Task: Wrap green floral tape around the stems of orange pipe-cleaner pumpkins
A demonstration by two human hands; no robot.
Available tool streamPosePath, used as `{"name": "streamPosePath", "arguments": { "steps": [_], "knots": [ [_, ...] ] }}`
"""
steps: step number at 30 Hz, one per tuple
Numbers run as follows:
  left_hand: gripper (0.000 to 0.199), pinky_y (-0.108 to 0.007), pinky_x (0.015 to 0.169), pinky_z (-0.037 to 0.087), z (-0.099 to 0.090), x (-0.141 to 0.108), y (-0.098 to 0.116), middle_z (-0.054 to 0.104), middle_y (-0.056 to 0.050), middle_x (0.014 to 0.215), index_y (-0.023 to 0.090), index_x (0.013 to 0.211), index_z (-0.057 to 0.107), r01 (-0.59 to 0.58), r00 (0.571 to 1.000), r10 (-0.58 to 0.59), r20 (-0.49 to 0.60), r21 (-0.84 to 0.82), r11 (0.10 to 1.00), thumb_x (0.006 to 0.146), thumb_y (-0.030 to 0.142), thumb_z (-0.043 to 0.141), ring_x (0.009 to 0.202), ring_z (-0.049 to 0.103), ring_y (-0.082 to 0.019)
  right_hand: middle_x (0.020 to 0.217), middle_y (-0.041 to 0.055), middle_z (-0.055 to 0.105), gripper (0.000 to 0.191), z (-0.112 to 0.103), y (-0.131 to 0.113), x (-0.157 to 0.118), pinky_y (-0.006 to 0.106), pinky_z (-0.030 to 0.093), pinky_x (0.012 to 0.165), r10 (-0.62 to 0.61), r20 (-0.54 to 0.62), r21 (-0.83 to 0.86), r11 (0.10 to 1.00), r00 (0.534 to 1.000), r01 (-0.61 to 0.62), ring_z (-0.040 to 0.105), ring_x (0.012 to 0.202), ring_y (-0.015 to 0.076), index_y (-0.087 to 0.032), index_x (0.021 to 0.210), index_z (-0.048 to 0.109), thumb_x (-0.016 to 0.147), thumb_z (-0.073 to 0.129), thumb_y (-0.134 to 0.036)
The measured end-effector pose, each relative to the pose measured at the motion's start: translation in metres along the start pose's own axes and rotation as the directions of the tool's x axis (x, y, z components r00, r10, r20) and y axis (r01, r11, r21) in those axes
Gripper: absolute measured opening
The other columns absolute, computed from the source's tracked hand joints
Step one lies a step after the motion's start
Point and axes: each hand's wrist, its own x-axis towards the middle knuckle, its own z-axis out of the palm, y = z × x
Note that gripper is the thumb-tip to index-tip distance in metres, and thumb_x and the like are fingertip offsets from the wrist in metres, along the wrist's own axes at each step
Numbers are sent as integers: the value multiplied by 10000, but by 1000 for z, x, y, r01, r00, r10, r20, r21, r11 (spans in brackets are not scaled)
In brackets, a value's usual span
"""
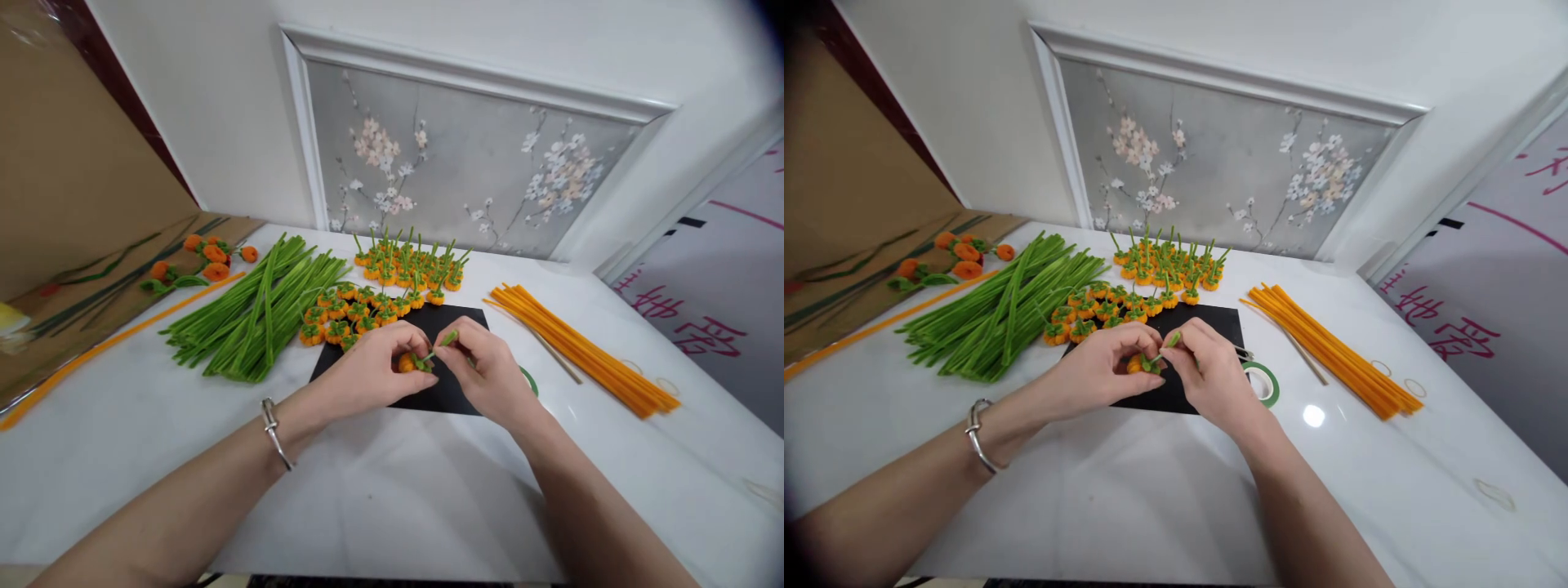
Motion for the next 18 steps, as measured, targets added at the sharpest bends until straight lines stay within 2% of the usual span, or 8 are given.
{"name": "streamPosePath", "arguments": {
  "steps": [3, 6, 9, 10, 12, 15, 18],
  "knots": [
    [81, -275, 758, 500, -4, 0, 3, 611, -37, 925, 144, 780, 609, 123, 987, -96, 132, -212, 970, 759, 214, 643, 804, 591, -124, 792, 26, 561, 151, -1, -1, 0, 289, 410, 654, -4, -5, -4, 1000, 1000, 4, 524, 723, 154, -207, 763, 531, 906, 485, -192],
    [108, -285, 782, 527, -10, 0, 4, 598, -38, 933, 139, 849, 631, 294, 940, -180, 289, -418, 859, 798, 233, 616, 898, 639, -160, 803, 27, 563, 154, -1, -2, 0, 285, 414, 649, -35, -4, 17, 999, 999, 35, 528, 727, 152, -208, 765, 530, 909, 480, -183],
    [180, -284, 750, 541, -13, 0, 3, 601, -58, 951, 132, 931, 629, 367, 912, -202, 358, -489, 792, 813, 268, 620, 929, 654, -195, 804, 26, 565, 155, 0, -4, 0, 280, 420, 649, -59, -13, 25, 998, 998, 60, 536, 729, 149, -208, 766, 528, 907, 480, -165],
    [198, -280, 744, 540, -12, 0, 4, 608, -65, 960, 135, 951, 624, 350, 921, -200, 335, -485, 801, 822, 284, 616, 926, 648, -189, 802, 27, 564, 157, 1, -5, 0, 280, 424, 653, -60, -15, 21, 998, 998, 61, 539, 731, 150, -209, 765, 528, 907, 480, -163],
    [218, -266, 745, 526, -10, 0, 4, 623, -65, 971, 149, 975, 609, 253, 961, -171, 218, -438, 862, 818, 299, 628, 912, 627, -163, 808, 30, 564, 150, 3, -4, 0, 280, 430, 660, -56, -15, 4, 998, 998, 56, 543, 734, 152, -209, 772, 532, 906, 482, -163],
    [257, -247, 717, 499, -5, 2, 4, 638, -30, 875, 156, 926, 581, 120, 993, -113, 42, -319, 940, 724, 236, 719, 810, 609, -128, 816, 33, 563, 135, 7, -4, -1, 273, 428, 643, -57, 5, -8, 998, 998, 57, 536, 718, 148, -206, 782, 539, 901, 488, -169],
    [237, -242, 673, 485, -3, 5, -1, 639, -9, 762, 146, 859, 576, 118, 993, -117, 21, -272, 955, 686, 183, 733, 703, 604, -111, 802, 25, 556, 135, 9, -2, -2, 264, 422, 635, -41, 51, 22, 999, 998, 40, 522, 701, 140, -203, 775, 543, 895, 493, -164]
  ]
}}
